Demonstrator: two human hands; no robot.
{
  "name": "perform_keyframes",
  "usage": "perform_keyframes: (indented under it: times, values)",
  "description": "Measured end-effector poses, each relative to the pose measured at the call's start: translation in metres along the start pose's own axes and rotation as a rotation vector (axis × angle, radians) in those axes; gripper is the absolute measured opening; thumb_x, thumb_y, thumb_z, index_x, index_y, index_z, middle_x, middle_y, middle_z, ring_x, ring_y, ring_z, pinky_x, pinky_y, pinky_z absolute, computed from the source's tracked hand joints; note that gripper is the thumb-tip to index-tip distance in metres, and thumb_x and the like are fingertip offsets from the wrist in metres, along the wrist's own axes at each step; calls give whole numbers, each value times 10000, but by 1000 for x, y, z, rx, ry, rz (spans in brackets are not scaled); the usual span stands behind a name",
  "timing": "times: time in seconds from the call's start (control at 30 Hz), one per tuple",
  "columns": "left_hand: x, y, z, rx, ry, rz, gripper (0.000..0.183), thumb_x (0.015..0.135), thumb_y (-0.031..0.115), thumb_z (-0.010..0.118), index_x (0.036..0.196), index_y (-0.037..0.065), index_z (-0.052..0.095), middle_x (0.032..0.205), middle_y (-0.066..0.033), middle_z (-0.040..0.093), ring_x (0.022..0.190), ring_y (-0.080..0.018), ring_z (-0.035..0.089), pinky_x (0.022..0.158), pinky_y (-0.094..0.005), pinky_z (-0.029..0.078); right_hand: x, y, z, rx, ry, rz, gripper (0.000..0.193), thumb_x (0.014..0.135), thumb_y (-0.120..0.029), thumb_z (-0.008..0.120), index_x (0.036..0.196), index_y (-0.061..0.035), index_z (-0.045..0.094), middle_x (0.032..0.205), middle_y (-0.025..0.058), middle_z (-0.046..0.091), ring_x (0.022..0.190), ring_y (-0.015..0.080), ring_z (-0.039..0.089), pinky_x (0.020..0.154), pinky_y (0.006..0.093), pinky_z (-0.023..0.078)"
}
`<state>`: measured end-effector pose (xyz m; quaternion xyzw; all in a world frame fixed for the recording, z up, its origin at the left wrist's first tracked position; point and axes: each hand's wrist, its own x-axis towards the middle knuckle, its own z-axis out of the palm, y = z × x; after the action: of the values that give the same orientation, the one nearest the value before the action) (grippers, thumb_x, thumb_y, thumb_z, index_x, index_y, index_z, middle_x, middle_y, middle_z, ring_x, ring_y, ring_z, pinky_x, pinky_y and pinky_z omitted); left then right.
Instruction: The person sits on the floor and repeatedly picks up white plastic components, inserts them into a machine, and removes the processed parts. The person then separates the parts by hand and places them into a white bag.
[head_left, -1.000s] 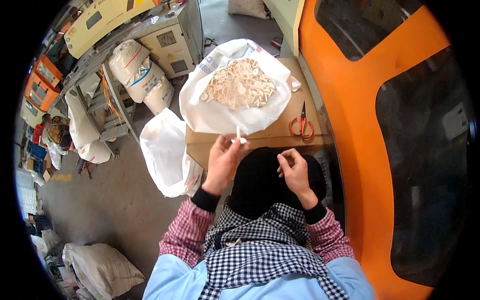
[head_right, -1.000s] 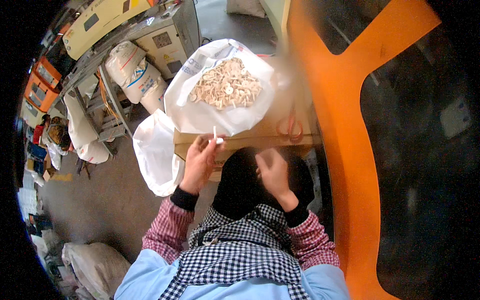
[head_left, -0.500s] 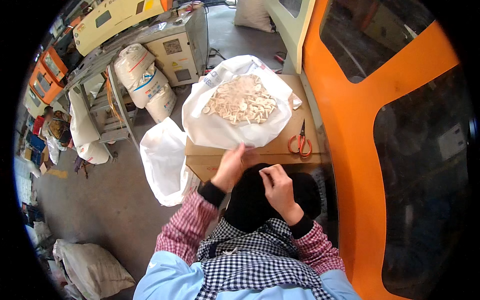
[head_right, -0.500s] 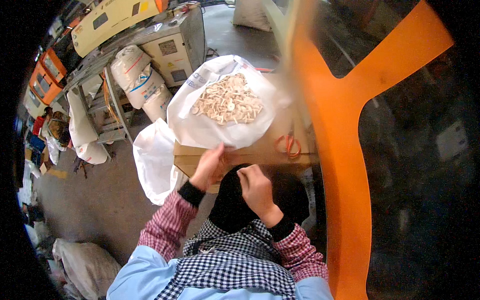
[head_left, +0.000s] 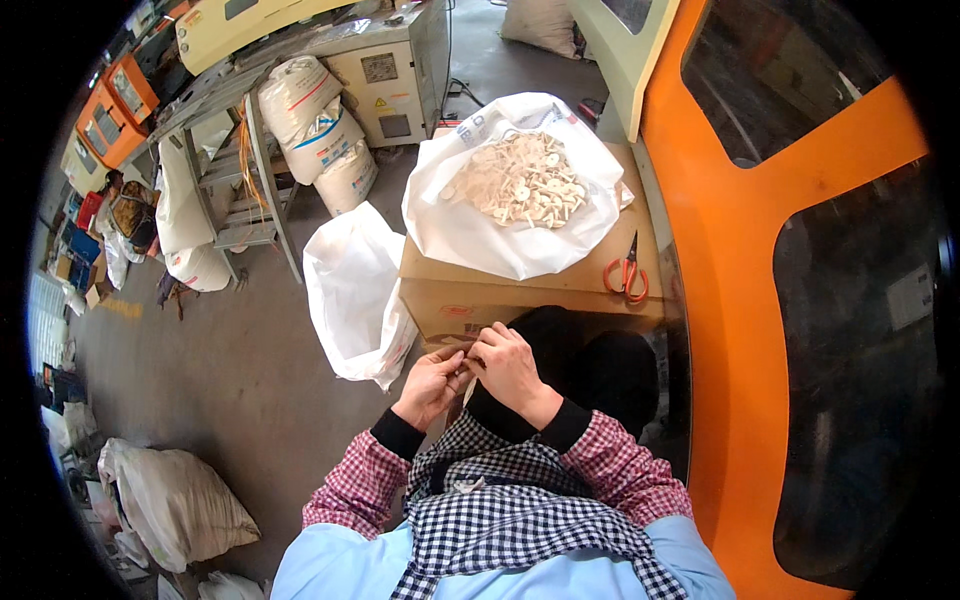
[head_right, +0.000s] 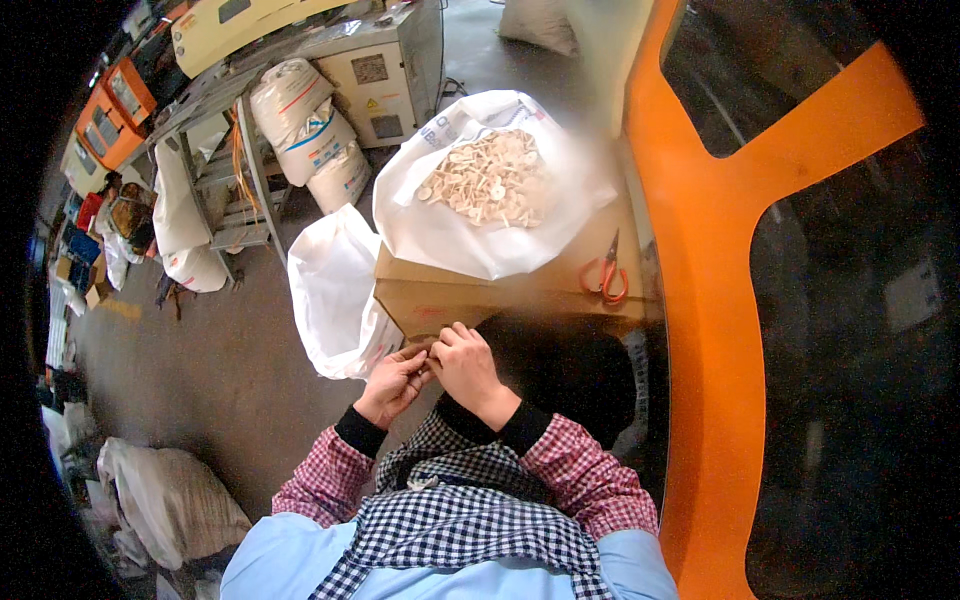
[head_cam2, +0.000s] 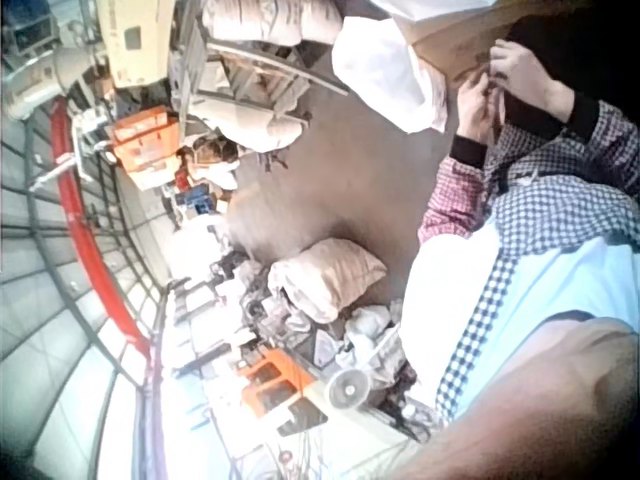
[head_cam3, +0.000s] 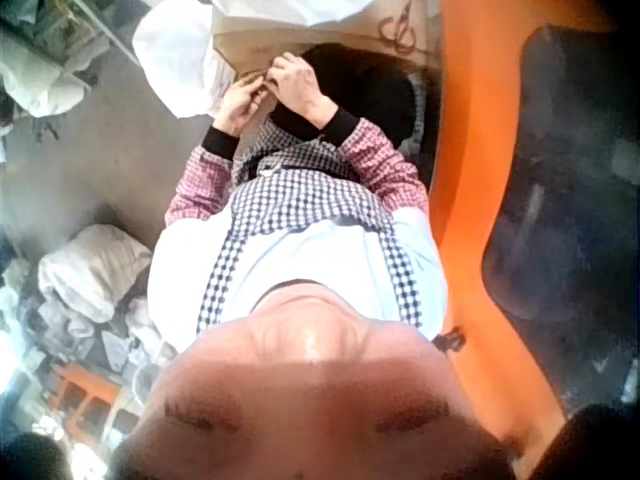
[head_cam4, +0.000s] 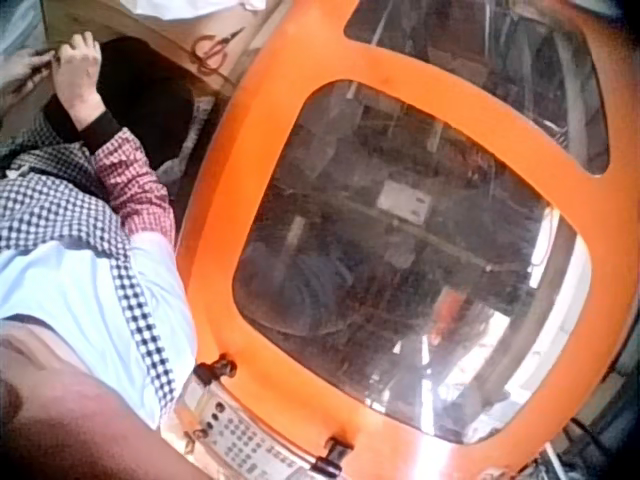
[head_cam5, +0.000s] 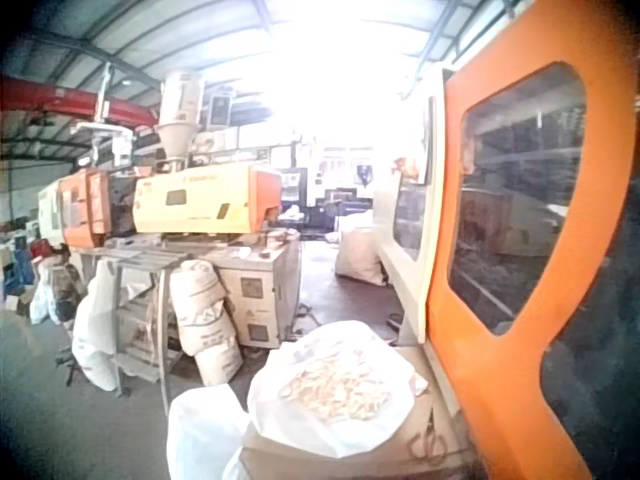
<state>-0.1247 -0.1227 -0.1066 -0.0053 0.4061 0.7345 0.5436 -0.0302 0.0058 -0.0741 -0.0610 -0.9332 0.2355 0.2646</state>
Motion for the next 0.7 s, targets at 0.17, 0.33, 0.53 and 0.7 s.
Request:
perform_keyframes:
  times: [0.17,0.33,0.53,0.7]
  values:
    - [13,29,-26,18,147,96,311,908,-46,385,1201,-145,421,1185,-222,513,1083,-279,544,945,-337,467,1,-2,-4,142,-19,22,191,710,6,589,893,2,643,859,137,584,850,306,553,756,377,471]
    - [63,69,-158,77,391,334,377,910,5,346,1249,-160,335,1265,-287,409,1146,-361,474,994,-419,407,-24,-6,-78,117,121,166,161,783,11,602,937,-1,647,879,157,606,805,303,597,702,340,495]
    - [79,102,-220,-239,644,225,754,926,519,296,1419,-12,90,1453,-266,127,1335,-398,170,1081,-472,150,-85,1,-123,51,211,450,134,839,-7,583,954,27,643,894,134,614,762,240,609,654,305,490]
    - [98,103,-237,225,662,398,829,890,625,304,1442,46,86,1482,-215,153,1367,-316,171,1086,-478,110,-108,-6,-125,43,250,532,160,847,10,570,987,21,646,875,124,623,768,178,611,654,260,490]
